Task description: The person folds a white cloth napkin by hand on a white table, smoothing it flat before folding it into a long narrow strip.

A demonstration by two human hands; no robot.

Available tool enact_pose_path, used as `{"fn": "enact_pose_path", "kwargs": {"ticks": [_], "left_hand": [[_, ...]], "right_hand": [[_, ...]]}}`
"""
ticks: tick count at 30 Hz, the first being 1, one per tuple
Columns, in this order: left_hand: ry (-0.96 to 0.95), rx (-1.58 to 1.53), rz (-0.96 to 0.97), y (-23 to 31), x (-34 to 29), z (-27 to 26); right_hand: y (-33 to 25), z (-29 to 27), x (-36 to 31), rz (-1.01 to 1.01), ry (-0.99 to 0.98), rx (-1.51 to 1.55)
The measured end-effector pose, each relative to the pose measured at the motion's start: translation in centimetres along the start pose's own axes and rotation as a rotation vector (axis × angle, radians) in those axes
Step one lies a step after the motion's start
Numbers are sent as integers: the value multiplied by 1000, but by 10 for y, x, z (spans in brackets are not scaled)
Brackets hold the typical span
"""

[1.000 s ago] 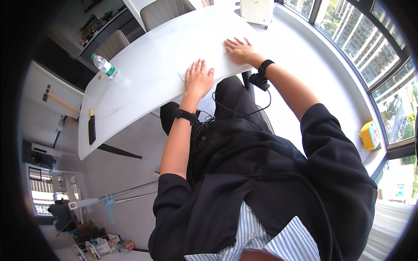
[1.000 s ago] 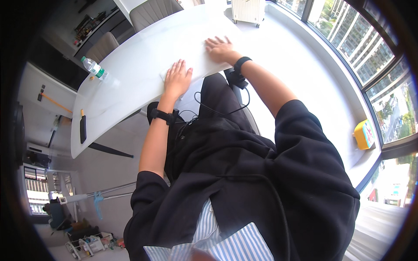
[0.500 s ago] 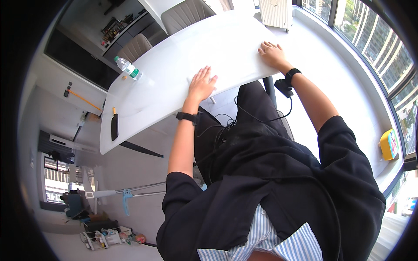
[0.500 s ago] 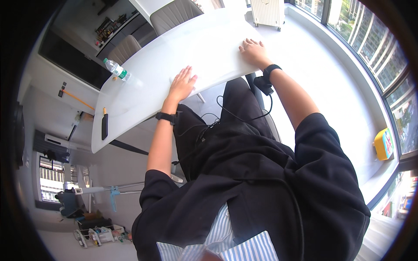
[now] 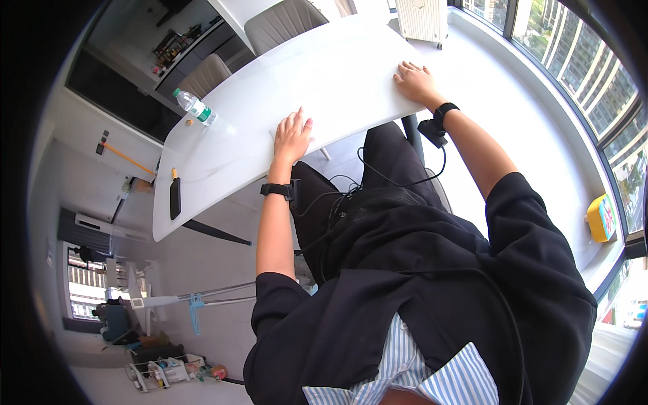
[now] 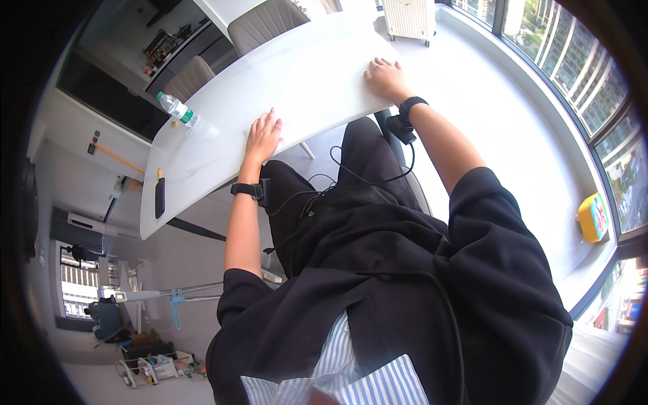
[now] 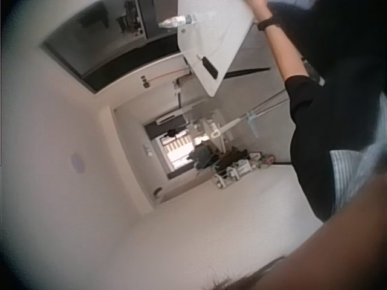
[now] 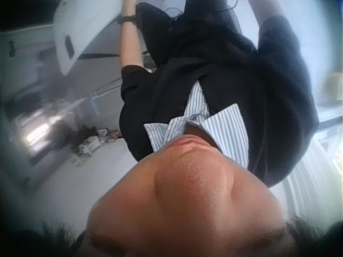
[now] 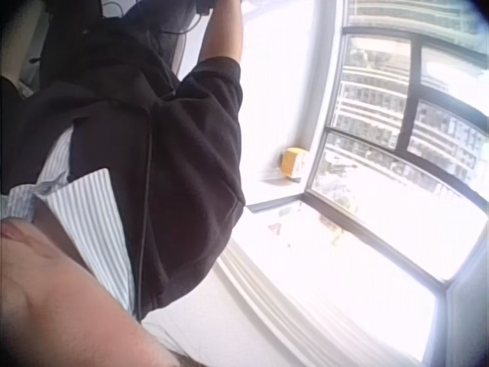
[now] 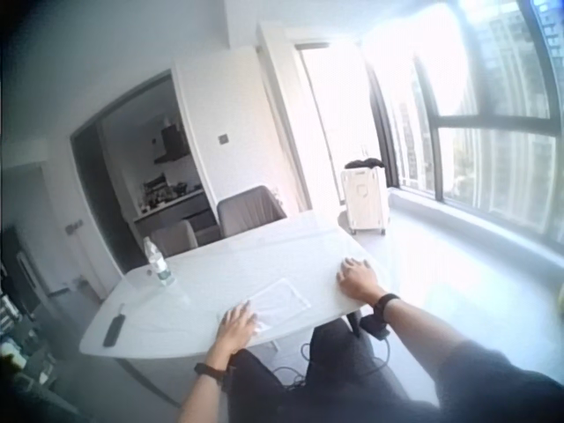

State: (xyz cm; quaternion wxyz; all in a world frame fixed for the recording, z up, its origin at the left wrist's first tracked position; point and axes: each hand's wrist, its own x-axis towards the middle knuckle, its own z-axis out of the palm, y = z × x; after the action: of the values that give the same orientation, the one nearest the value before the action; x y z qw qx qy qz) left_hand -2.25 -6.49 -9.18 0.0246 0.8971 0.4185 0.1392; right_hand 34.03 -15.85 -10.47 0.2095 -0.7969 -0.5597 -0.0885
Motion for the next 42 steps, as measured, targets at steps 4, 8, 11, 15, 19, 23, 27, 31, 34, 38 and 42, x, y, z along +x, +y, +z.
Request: {"fn": "enact_pose_path", "kwargs": {"ticks": [4, 8, 11, 15, 19, 23, 27, 31, 34, 38, 42], "left_hand": [[28, 17, 36, -8, -1, 3], [-24, 42, 4, -4, -2, 2], [-58, 21, -29, -1, -4, -1], [-77, 53, -60, 3, -5, -2], [-92, 82, -87, 3, -5, -2], [13, 37, -84, -1, -3, 5], [436, -529, 16, -32, 3, 17], [480, -920, -126, -62, -5, 19], [485, -686, -145, -24, -16, 9], [591, -170, -42, -2, -55, 11], [505, -238, -55, -14, -97, 11]], "right_hand": [[-5, -1, 1, 3, 16, 18], [-3, -3, 1, 4, -1, 22], [-4, -3, 0, 4, 16, 21], [-4, -2, 1, 5, 23, 33], [-3, -1, 1, 7, 21, 40], [-1, -3, 0, 10, 22, 34], [-4, -5, 0, 19, 4, 34], [-14, -6, 2, 9, 19, 63], [1, 2, -1, 15, -5, 30], [2, -1, 1, 17, -7, 16], [-9, -12, 0, 19, -18, 16]]}}
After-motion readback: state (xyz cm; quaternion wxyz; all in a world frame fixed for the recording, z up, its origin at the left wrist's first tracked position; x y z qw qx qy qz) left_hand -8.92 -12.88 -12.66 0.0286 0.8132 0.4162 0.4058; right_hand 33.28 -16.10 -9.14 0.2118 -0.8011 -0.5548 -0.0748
